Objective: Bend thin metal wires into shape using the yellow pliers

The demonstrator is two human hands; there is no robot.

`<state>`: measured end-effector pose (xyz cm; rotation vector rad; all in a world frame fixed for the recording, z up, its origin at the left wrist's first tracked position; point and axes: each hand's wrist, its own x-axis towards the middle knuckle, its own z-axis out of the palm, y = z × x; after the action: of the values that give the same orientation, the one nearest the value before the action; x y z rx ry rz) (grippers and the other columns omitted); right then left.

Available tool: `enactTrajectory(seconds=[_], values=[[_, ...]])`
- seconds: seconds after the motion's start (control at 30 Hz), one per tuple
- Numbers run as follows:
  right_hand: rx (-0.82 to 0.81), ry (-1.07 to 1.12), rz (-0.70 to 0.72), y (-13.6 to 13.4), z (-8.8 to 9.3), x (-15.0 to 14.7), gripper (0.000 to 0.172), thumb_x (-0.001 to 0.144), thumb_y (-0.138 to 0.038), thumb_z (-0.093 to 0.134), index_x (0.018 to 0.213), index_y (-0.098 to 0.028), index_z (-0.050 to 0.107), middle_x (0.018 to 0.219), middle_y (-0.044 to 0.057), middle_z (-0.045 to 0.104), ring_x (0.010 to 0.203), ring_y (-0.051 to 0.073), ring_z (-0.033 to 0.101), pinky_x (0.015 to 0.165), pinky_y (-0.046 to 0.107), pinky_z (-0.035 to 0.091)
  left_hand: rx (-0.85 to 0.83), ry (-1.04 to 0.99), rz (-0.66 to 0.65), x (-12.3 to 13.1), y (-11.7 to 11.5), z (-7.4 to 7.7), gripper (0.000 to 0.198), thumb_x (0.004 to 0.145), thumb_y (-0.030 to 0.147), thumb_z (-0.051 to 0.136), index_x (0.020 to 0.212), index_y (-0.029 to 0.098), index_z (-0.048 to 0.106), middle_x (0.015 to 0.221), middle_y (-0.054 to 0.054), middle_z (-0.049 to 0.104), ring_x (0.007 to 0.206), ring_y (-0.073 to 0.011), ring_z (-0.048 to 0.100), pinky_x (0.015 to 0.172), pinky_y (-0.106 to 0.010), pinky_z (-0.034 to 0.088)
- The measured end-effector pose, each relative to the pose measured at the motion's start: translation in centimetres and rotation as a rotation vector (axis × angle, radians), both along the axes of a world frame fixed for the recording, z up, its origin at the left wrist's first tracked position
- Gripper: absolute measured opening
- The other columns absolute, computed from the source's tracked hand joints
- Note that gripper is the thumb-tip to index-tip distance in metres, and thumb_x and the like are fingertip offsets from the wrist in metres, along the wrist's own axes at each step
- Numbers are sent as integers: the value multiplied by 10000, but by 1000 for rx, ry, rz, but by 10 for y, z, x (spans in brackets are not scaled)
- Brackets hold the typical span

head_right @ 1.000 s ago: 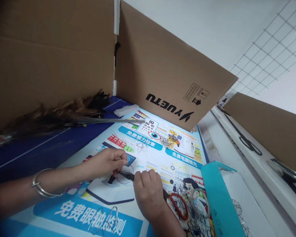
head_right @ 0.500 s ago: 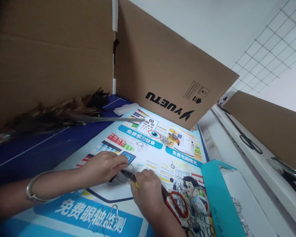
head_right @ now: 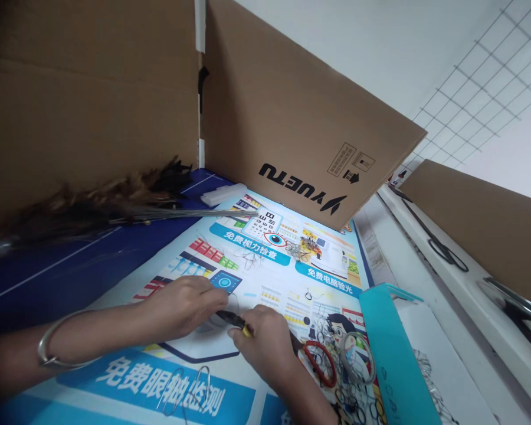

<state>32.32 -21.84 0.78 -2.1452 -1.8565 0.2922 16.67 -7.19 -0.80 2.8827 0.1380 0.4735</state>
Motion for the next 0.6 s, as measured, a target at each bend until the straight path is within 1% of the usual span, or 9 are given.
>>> enactTrajectory(seconds=[0.17,0.37,0.5,0.6], values=[[-11,71,24,-1,1,2,140,759,-198,691,654,-214,600,653,-45,584,638,121,570,566,204,352,62,3,-5,-2,-4,0,230,886,128,397,822,166,615,641,-80,629,590,-237,571,534,-322,314],[-22,89,20,-1,-6,3,109,752,-185,707,685,-212,625,692,-42,609,696,122,596,614,201,373,24,4,10,-3,-6,-4,209,891,145,417,822,175,612,651,-66,641,597,-222,584,536,-309,330],[-42,63,-5,-1,-11,1,86,768,-252,706,720,-215,646,748,-25,627,740,135,598,644,212,384,21,-26,45,-2,-5,-9,201,886,142,424,821,188,609,648,-44,643,586,-205,588,534,-288,342],[-19,54,-41,-2,-15,0,91,790,-303,691,800,-219,659,813,-2,638,792,157,592,685,232,395,-8,-65,91,-3,2,-9,211,894,152,419,870,199,624,660,-31,659,611,-200,605,557,-274,369]])
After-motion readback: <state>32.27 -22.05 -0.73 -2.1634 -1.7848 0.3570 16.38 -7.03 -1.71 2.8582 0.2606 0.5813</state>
